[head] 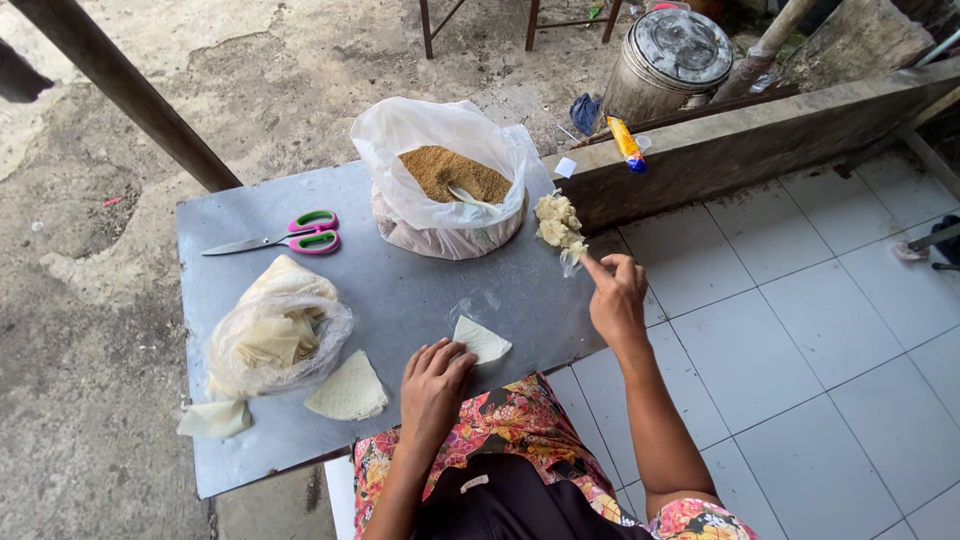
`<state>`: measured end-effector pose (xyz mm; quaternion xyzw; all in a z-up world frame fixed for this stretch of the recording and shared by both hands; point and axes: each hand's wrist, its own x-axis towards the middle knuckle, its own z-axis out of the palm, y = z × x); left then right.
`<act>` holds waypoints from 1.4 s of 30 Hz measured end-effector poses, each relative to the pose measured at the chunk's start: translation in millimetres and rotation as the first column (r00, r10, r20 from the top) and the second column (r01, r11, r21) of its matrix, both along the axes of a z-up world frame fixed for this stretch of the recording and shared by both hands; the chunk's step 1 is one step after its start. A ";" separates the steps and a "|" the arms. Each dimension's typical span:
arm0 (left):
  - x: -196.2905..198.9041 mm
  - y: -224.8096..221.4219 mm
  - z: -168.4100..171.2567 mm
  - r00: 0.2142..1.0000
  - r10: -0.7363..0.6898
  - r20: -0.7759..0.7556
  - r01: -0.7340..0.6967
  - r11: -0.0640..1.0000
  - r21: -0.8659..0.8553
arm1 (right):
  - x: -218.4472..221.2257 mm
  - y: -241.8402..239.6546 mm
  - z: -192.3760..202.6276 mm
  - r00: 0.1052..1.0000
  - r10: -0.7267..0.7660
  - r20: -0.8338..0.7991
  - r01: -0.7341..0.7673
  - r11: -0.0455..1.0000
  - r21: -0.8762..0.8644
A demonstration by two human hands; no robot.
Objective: The person prepares pastries by hand. The person takes a triangular piece of dough, adds a spoonful of filling from a bag, applies a paste with their finger to the edges, and then folds and rolls the dough into a cylindrical shape, repeating the process for multiple pastries.
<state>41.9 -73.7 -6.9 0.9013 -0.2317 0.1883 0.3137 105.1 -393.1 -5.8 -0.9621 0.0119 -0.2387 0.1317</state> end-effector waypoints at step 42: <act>-7.2 -2.8 -4.5 0.999 -0.028 0.026 0.031 0.993 -0.116 | -25.4 120.4 -9.7 0.865 0.475 -0.161 -0.491 0.867 -0.081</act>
